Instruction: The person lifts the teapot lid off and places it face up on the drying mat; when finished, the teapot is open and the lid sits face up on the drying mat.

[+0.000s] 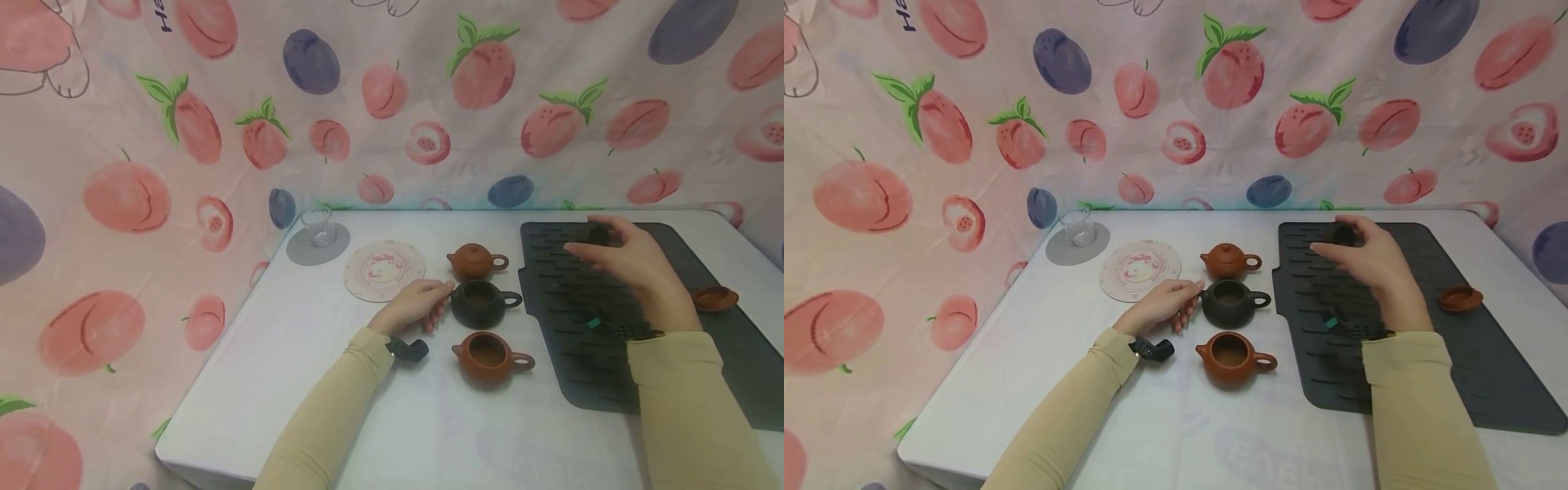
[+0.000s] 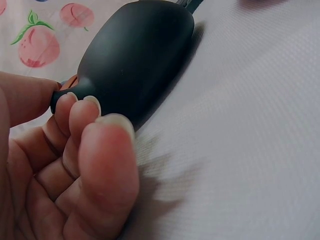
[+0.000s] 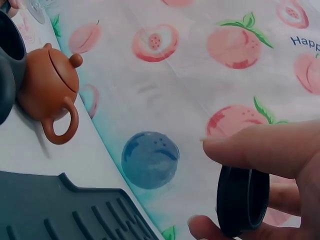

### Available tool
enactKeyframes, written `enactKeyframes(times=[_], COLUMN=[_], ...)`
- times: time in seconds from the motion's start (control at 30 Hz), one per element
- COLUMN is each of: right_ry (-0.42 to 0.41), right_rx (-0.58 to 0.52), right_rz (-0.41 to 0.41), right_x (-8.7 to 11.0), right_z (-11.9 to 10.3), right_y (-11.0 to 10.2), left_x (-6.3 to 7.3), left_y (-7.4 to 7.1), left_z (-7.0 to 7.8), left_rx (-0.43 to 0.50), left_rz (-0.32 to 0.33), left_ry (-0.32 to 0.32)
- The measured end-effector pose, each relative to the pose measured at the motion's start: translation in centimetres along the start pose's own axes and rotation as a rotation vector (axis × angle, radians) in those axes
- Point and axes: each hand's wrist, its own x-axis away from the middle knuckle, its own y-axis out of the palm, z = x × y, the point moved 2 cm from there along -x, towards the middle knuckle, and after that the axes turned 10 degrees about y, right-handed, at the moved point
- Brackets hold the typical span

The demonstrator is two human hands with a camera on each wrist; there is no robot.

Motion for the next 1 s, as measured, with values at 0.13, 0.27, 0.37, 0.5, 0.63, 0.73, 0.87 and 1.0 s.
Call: enactKeyframes(times=[0.13, 0.27, 0.37, 0.5, 0.63, 0.73, 0.87, 1.0], right_ry=[0.003, -0.010, -0.018, -0.018, -0.026, -0.025, -0.012, -0.008], right_rx=[-0.010, 0.058, 0.153, 0.263, 0.314, 0.334, 0.345, 0.351], right_rz=[0.015, 0.025, 0.038, 0.050, 0.054, 0.056, 0.069, 0.085], right_x=[0.0, -0.3, -0.5, -0.6, -0.6, -0.5, -0.5, -0.5], right_z=[0.4, 0.7, 1.1, 1.5, 1.5, 1.6, 1.7, 1.9], right_y=[-0.5, -1.0, -1.3, -1.5, -1.5, -1.6, -1.6, -1.6], left_x=[0.0, 0.0, 0.0, 0.0, 0.0, 0.0, 0.0, 0.0], left_y=[0.0, -0.1, -0.1, -0.1, -0.1, 0.0, 0.1, 0.1], left_z=[0.0, 0.1, 0.1, 0.1, 0.1, 0.0, 0.0, 0.1], left_rx=[0.003, 0.011, 0.011, 0.006, 0.004, 0.003, 0.013, 0.018], left_rz=[0.006, 0.014, 0.014, 0.010, 0.009, 0.011, 0.013, 0.018], left_ry=[0.002, 0.001, -0.004, -0.008, -0.006, -0.003, 0.000, 0.001])
